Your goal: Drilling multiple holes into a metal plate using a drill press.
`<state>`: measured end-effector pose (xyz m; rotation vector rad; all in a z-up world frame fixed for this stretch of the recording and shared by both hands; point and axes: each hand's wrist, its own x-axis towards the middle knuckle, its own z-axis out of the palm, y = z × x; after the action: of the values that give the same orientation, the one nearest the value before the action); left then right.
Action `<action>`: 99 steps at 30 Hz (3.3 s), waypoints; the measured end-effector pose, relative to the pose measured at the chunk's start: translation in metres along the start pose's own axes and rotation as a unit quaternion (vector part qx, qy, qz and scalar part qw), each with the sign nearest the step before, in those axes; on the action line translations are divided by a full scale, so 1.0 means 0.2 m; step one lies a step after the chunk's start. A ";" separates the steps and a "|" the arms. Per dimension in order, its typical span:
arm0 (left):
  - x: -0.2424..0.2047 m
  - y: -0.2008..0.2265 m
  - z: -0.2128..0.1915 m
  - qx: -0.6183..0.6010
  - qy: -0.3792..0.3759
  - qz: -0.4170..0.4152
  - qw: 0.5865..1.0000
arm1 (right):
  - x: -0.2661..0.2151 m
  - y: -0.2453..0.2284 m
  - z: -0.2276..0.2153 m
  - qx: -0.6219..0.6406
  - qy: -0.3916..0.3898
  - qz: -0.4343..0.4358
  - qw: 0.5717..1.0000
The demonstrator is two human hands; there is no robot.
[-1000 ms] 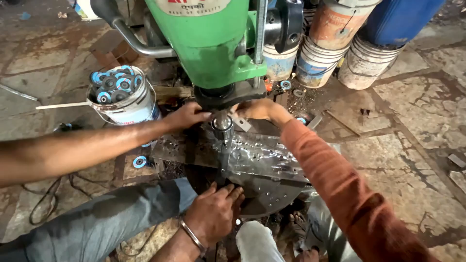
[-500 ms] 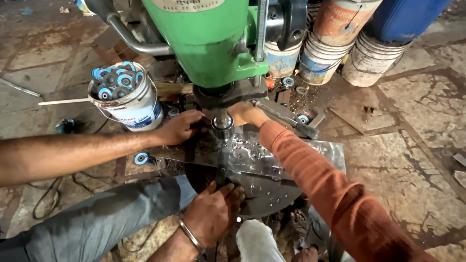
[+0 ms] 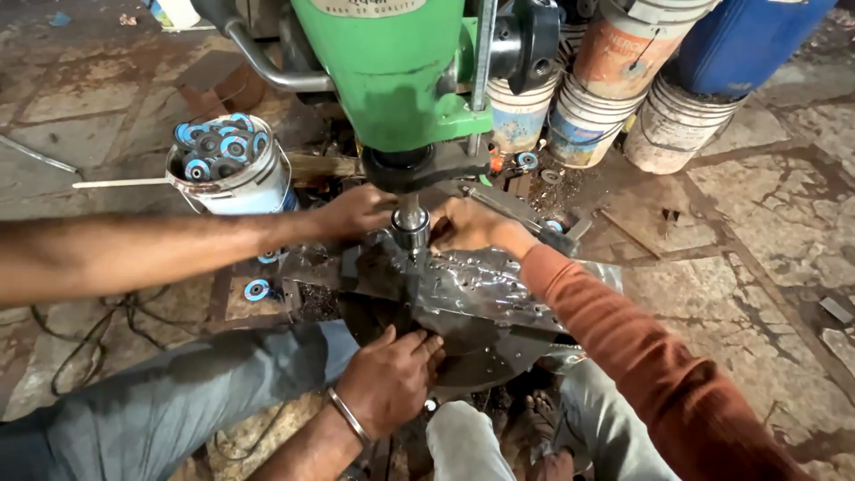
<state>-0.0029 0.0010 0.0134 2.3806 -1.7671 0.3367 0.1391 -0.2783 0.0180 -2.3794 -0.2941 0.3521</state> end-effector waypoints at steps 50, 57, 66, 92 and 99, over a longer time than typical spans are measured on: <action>0.55 -1.40 0.41 -0.240 -0.058 0.154 0.957 | -0.04 0.10 0.06 0.116 0.113 -0.018 0.987; 0.55 -1.39 0.38 -0.254 -0.067 0.166 0.951 | -0.04 0.11 0.08 0.128 0.109 -0.028 0.985; 0.56 -1.36 0.35 -0.253 -0.050 0.189 0.948 | -0.13 0.01 0.03 0.078 0.113 -0.030 0.990; 0.54 -1.31 0.30 -0.234 -0.035 0.165 0.958 | -0.07 0.09 0.05 0.092 0.099 0.012 0.991; 0.53 -1.30 0.30 -0.233 -0.062 0.131 0.962 | -0.04 0.15 0.07 0.119 0.093 -0.014 0.988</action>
<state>0.2807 -0.0361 -0.0127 1.8806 -1.9543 -0.1899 0.1311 -0.2935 -0.0109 -2.1524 -0.1860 0.1417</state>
